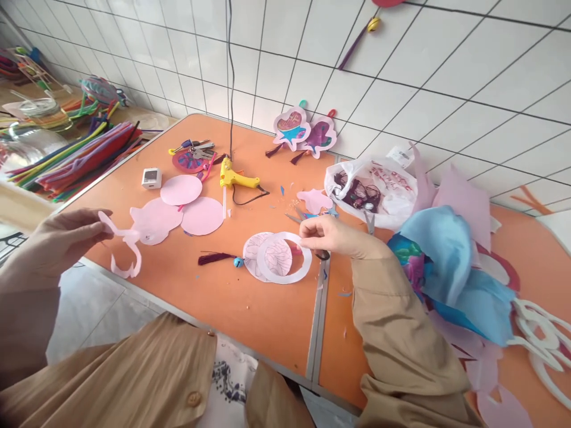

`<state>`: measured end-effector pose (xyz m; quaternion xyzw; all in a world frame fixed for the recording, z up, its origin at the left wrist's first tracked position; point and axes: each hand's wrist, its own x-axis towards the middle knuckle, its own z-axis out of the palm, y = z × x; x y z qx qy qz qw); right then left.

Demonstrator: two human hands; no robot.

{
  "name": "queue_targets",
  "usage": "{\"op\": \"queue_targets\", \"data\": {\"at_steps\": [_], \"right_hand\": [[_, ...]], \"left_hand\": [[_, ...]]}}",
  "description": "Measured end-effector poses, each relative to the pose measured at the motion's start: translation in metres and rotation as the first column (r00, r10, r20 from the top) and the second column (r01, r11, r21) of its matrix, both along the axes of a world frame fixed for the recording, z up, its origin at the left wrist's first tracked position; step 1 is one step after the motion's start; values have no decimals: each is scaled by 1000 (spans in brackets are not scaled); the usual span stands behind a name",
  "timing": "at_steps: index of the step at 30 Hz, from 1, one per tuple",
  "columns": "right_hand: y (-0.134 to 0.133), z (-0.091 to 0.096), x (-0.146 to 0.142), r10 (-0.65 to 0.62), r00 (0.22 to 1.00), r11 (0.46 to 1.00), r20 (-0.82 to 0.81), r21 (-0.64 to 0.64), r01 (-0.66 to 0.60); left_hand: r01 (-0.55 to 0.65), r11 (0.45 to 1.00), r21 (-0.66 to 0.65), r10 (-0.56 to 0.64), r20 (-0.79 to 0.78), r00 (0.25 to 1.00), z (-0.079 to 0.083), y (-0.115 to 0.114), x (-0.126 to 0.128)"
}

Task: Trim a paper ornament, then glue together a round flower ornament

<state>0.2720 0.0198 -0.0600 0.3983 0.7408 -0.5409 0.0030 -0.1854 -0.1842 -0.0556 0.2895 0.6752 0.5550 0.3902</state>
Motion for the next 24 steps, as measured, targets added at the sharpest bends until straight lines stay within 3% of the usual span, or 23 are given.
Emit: {"op": "queue_targets", "data": {"at_steps": [9, 11, 13, 15, 16, 17, 18, 19, 21, 24], "right_hand": [[-4, 1, -6, -25, 993, 999, 115, 41, 20], [-1, -1, -4, -45, 986, 991, 159, 135, 23], [-1, 0, -3, -139, 971, 927, 193, 369, 60], [-9, 7, -8, -258, 953, 786, 158, 608, 112], [-16, 11, -14, -288, 950, 730, 116, 669, 140], [-26, 16, -24, -270, 961, 744, 53, 645, 174], [-39, 20, -36, -216, 976, 803, -35, 562, 198], [-53, 23, -51, -137, 985, 878, -101, 448, 168], [-85, 24, -87, -14, 984, 963, -178, 262, 61], [-126, 13, -144, 92, 973, 981, -212, 185, -52]], "left_hand": [[6, 983, 185, -23, 89, 996, -10, -8, -5], [-8, 981, 192, -14, 113, 993, -13, -9, -8], [0, 980, 198, -26, 128, 991, -15, -10, -9], [7, 976, 219, -37, 130, 991, -17, -12, -9], [8, 971, 238, -40, 131, 991, -18, -13, -9], [9, 965, 262, -45, 133, 990, -19, -14, -8], [13, 958, 287, -54, 135, 989, -20, -15, -8], [22, 950, 311, -67, 136, 988, -20, -16, -8], [49, 930, 363, -99, 121, 988, -21, -17, -7], [89, 893, 442, -137, 77, 988, -20, -20, -5]]}}
